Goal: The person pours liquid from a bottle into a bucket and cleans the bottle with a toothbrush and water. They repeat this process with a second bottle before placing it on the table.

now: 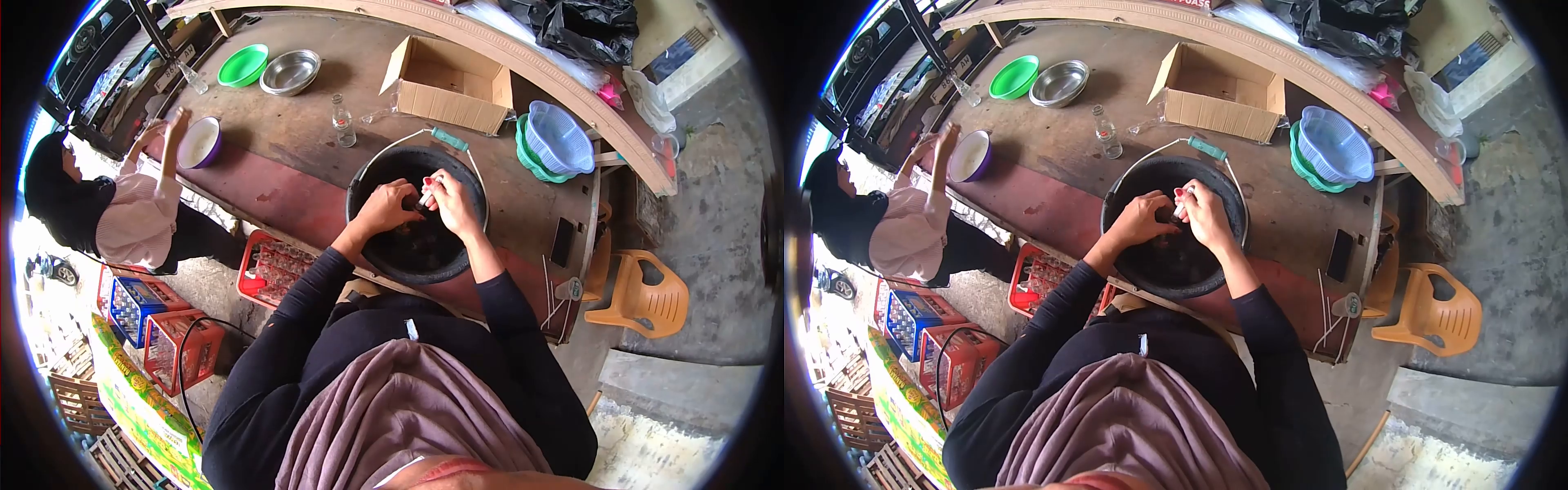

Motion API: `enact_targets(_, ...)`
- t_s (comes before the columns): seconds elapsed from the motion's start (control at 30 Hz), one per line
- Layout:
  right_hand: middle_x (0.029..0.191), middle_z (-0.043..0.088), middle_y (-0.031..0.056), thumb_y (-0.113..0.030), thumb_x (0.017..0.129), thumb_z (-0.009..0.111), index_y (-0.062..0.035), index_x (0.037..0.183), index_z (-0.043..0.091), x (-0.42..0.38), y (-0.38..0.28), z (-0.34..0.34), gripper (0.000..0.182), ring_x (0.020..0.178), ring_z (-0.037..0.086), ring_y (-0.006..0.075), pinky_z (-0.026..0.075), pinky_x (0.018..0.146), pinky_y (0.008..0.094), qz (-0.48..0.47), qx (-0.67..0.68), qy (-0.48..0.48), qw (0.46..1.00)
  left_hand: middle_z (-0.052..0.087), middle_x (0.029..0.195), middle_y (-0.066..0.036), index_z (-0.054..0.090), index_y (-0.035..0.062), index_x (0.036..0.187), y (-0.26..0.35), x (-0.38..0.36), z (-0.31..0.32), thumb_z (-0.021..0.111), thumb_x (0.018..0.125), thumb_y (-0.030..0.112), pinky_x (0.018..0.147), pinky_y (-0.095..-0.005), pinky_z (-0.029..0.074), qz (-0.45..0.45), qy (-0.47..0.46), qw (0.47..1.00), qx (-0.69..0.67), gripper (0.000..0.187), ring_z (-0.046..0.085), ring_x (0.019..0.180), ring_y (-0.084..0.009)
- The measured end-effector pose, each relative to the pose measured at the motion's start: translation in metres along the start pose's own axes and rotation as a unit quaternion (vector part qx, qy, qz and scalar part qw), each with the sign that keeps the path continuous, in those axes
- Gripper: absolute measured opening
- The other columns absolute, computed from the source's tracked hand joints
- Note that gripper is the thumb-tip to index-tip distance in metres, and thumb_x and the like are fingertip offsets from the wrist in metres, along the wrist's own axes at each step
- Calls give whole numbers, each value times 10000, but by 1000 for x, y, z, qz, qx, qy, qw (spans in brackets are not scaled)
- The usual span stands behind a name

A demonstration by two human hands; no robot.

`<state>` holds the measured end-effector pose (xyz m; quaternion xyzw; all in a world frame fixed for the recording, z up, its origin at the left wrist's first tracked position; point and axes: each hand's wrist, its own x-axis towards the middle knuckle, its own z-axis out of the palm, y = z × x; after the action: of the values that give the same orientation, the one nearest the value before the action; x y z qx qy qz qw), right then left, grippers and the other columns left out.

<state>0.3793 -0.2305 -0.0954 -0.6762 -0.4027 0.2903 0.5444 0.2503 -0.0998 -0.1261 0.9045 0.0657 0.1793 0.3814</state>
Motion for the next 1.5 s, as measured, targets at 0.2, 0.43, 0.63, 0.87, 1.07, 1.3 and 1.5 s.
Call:
enact_targets(0.2,812,649,55,-246,1013,513,-16,959,559,3,-3,-5,241,615,584,74,483,552,238,-46,39,129,990,669,932,-149,660,13,1006,-1,2,3,827,681,294,761,-374,522,17,14,999,-29,460,665,844,-327)
enact_targets(0.43,789,613,82,-143,1004,503,-9,955,548,-10,-41,4,149,648,595,146,485,597,292,-118,-22,43,992,611,872,-100,636,16,843,1,-3,6,839,638,332,772,-402,489,30,38,994,102,428,614,882,-321)
enact_targets(0.63,800,586,80,-143,1002,517,-12,916,536,-21,-87,-21,158,703,582,150,481,636,286,-224,-42,111,967,592,841,-98,677,15,860,11,-11,-1,840,631,328,755,-409,500,-31,48,990,132,420,617,847,-317)
enact_targets(0.87,820,620,170,-72,911,618,7,827,546,-28,-45,-29,136,731,649,287,509,652,388,-88,-165,112,976,638,881,-149,673,12,897,8,-26,-24,806,683,175,735,-421,513,-101,25,987,119,300,646,832,-351)
enact_targets(1.07,858,589,292,64,788,521,47,903,527,-49,32,-11,117,909,611,434,496,845,504,4,-405,-15,914,647,866,-186,643,7,926,20,-39,-39,788,704,161,723,-441,507,-144,76,982,91,307,644,815,-381)
enact_targets(1.3,917,610,182,-88,915,502,-6,1102,611,-55,11,-2,231,876,630,363,530,761,434,-61,-473,45,878,633,866,-199,600,2,935,31,-54,-33,749,725,88,705,-437,505,-131,112,980,98,271,635,813,-390)
enact_targets(1.5,924,596,149,-69,906,546,-88,1057,597,-71,-5,19,161,817,638,398,515,704,484,-44,-320,28,946,600,877,-184,599,2,939,30,-52,-25,746,719,58,698,-440,503,-123,143,976,109,270,621,810,-393)
